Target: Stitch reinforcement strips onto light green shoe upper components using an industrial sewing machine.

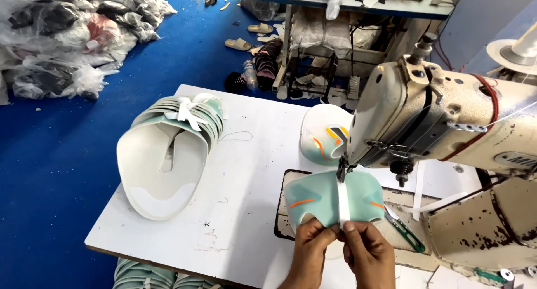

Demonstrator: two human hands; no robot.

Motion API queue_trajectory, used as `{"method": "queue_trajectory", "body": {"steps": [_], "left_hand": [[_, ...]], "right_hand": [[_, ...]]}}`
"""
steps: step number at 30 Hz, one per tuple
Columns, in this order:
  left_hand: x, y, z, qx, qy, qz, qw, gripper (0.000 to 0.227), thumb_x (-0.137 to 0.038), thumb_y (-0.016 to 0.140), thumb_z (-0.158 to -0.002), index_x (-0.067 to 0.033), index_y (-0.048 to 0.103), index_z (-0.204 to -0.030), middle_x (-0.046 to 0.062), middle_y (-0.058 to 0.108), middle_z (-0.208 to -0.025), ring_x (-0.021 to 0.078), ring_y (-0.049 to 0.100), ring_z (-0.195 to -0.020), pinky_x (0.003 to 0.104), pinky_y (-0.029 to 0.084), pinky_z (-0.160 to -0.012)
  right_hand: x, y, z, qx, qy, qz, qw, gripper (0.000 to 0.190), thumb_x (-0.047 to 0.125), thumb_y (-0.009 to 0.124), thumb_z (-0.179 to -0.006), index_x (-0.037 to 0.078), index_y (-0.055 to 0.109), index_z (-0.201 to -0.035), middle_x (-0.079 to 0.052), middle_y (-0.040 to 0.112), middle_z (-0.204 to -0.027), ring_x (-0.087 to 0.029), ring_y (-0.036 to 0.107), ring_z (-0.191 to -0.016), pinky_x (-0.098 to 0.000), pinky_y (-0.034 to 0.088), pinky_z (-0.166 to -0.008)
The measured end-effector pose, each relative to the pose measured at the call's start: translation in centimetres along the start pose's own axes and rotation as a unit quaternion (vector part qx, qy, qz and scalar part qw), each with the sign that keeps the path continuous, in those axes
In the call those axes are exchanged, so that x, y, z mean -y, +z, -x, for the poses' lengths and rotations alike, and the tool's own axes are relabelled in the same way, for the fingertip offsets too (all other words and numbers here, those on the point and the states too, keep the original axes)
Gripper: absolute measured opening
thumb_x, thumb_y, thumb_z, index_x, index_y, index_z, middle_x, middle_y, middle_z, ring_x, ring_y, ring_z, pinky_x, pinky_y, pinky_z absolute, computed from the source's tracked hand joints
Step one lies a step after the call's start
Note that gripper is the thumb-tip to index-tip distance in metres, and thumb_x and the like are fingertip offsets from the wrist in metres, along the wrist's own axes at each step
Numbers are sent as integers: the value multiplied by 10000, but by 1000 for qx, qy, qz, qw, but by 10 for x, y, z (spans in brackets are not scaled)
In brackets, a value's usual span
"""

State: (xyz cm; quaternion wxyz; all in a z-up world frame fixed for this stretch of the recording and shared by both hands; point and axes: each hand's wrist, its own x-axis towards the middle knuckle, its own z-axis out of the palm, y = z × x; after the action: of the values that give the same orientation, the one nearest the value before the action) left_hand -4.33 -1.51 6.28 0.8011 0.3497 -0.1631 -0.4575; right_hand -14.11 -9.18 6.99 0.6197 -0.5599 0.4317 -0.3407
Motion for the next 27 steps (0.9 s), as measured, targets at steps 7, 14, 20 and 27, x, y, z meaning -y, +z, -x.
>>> {"method": "queue_trajectory", "body": {"steps": [7,14,20,27], "left_hand": [[7,1,-1,3,9,49,999,149,-22,573,-951,47,702,-919,71,707,-850,163,662,-842,336,512,-863],[2,8,-4,-65,-30,60,996,153,-4,577,-871,44,722,-877,70,715,-848,153,663,-857,338,510,-852],[-1,24,-8,-145,-37,112,982,96,-50,619,-807,17,683,-781,68,669,-765,183,636,-783,368,518,-796],[11,24,-13,-204,-47,101,973,107,-82,649,-807,7,652,-748,67,628,-713,181,594,-709,376,478,-677]], "right_hand": [[6,-6,-2,41,135,-167,976,225,233,643,-940,20,671,-873,-34,510,-523,-118,431,-382,-263,235,-326],[-10,-1,-3,2,56,-31,998,223,172,677,-951,-38,718,-892,-31,469,-497,-108,417,-402,-270,266,-374],[-16,-2,-5,10,37,-50,998,213,142,667,-952,-55,724,-897,-21,451,-486,-99,378,-386,-276,268,-356],[-28,-3,-9,30,15,-89,995,192,109,635,-959,-51,716,-891,-29,473,-484,-98,398,-383,-270,287,-337]]}}
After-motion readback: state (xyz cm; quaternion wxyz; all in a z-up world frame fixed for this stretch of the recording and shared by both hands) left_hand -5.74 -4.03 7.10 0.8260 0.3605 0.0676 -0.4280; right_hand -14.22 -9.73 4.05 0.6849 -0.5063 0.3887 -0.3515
